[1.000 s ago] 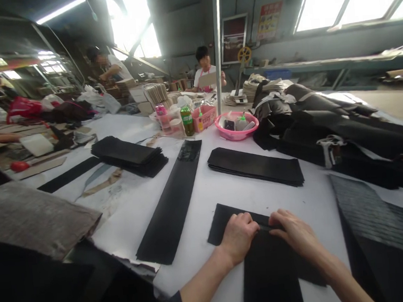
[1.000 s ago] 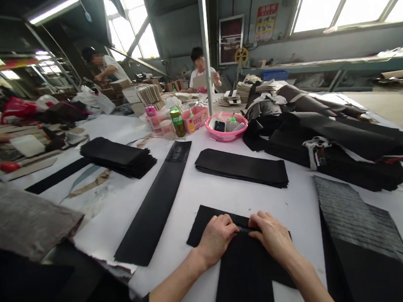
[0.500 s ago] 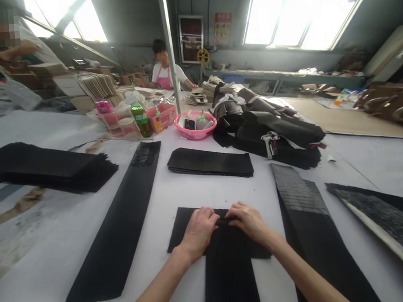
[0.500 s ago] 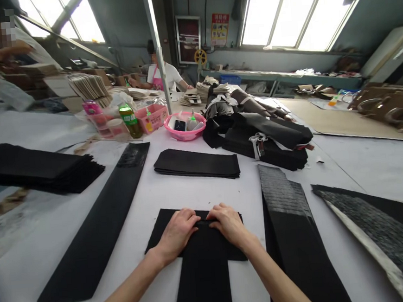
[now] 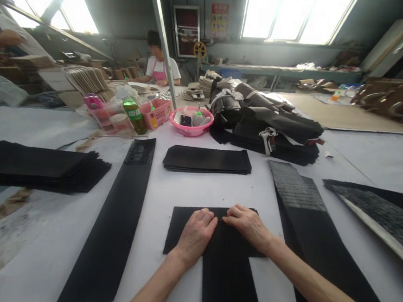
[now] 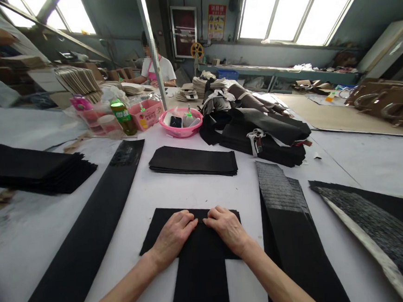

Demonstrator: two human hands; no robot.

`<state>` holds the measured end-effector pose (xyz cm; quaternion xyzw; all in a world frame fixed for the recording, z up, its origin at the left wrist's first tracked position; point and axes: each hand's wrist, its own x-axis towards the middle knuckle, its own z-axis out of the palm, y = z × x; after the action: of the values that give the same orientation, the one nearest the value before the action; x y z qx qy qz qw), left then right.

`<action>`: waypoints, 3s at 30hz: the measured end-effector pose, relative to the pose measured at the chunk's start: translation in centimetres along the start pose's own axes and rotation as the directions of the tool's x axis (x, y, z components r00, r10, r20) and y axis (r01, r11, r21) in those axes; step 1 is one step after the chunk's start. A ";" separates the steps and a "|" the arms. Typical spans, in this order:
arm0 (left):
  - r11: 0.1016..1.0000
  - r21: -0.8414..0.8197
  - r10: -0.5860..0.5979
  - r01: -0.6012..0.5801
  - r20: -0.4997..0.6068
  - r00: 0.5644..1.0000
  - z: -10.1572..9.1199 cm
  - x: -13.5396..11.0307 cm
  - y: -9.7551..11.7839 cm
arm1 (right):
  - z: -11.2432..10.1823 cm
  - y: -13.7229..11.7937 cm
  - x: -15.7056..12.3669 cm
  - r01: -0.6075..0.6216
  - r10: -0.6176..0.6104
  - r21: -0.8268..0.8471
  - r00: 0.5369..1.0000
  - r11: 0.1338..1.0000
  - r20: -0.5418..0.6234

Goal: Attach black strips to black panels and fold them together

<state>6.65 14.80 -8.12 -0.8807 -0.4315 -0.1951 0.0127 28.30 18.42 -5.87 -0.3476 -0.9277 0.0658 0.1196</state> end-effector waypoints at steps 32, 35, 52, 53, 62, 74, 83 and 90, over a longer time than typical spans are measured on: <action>0.956 0.238 0.120 -0.172 0.219 0.968 -0.7 1.3 1.0 | -1.3 1.8 -0.9 0.121 -0.120 -0.014 0.990 0.993 0.073; 0.953 0.252 0.111 -0.168 0.224 0.968 -0.8 1.3 1.1 | -1.1 2.6 -1.2 0.138 -0.138 0.021 0.989 0.990 0.044; 0.939 0.295 0.095 -0.176 0.271 0.958 -1.0 2.2 2.0 | -1.4 4.1 -1.4 0.152 -0.154 0.087 0.988 0.985 0.016; 0.938 0.298 0.096 -0.180 0.276 0.956 -1.0 2.2 2.0 | -1.5 4.2 -1.4 0.160 -0.162 0.091 0.987 0.983 0.021; 0.942 0.288 0.084 -0.173 0.299 0.951 -1.2 2.6 2.3 | -1.8 4.8 -2.5 0.144 -0.149 0.080 0.987 0.986 0.067; 0.965 0.229 0.074 -0.125 0.220 0.973 -1.1 2.0 1.8 | -1.4 1.9 -1.8 0.018 -0.018 0.106 1.000 0.994 0.001; 0.969 0.196 0.127 -0.151 0.128 0.984 -0.5 0.9 0.4 | 0.7 0.8 -1.1 0.023 -0.023 -0.002 1.000 1.000 -0.015; 0.955 0.209 0.192 -0.208 0.094 0.977 -0.7 -0.1 -0.3 | 1.0 0.5 -1.3 0.024 -0.026 -0.058 0.999 0.998 -0.039</action>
<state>6.10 14.79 -7.53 -0.9197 -0.3590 -0.1121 0.1130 29.30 17.91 -7.18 -0.3405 -0.9309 0.0307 0.1289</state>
